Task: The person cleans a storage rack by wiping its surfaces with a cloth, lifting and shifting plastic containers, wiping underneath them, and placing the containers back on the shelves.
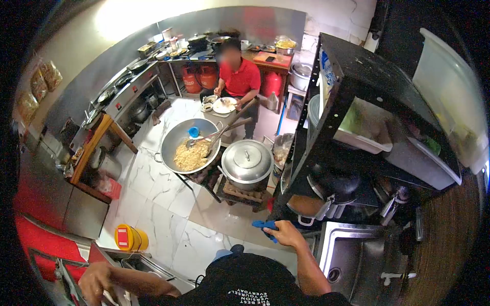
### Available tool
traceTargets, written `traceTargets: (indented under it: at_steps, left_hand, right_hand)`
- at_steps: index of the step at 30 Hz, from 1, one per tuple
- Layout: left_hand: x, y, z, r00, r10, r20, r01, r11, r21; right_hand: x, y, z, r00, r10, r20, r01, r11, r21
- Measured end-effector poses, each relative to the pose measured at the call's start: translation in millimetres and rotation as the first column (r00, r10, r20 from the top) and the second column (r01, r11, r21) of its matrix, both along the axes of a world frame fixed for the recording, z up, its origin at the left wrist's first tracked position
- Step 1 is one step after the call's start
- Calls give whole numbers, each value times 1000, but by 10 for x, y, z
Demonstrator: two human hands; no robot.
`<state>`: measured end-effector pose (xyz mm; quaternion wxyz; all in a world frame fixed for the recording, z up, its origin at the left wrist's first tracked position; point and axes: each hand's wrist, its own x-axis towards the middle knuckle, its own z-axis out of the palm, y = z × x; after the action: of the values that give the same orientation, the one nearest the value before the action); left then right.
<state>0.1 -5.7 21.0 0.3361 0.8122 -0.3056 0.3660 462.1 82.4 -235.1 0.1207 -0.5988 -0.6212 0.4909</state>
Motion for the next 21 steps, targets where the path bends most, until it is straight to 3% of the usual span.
traceTargets:
  at_steps: [2,5,8,9,10,11,12,13,14,15,16,18,20,21]
  left_hand:
    - [-12,-88,183,1000,-16,-18,17,995,95]
    - [-3,-92,278,997,-59,-55,61,998,35]
    - [-40,19,63,1000,-13,-22,12,999,-44]
    - [-93,99,-89,999,42,-8,-43,992,-118]
    - [-120,206,-355,975,222,12,-213,950,-229]
    - [-134,308,-662,882,472,-18,-442,812,-382]
    - [-71,407,-989,684,709,-170,-664,509,-548]
    - [108,545,-1302,481,781,-399,-761,145,-632]
    - [291,734,-1632,363,720,-592,-789,-101,-607]
    - [636,864,-1746,393,626,-673,-769,-178,-614]
    - [693,980,-2343,285,553,-783,-890,-149,-430]
    - [1070,1048,-2652,211,373,-903,-965,224,-133]
    - [1576,893,-3019,158,253,-954,-975,195,-109]
    - [1822,792,-3096,167,277,-946,-967,232,-102]
  right_hand:
    - [65,-42,-61,1000,8,14,-9,999,36]
    - [0,-39,170,999,1,47,0,1000,-11]
    - [16,-11,115,1000,3,2,-3,1000,1]
    - [35,-7,39,1000,18,4,-18,1000,8]
    - [64,16,-65,999,35,7,-35,999,18]
    - [85,24,-139,999,53,12,-53,998,26]
    - [81,15,-184,998,55,7,-55,997,54]
    - [69,1,-224,998,55,1,-55,995,83]
    - [54,-7,-240,999,54,-7,-53,992,112]
    - [27,-15,-141,997,69,15,-70,995,69]
    - [-13,-12,46,996,86,38,-87,996,25]
    - [-16,-23,2,994,101,37,-101,995,-1]
    - [67,-33,-373,995,98,10,-98,995,33]
    - [96,-52,-338,997,58,-56,-58,998,-4]
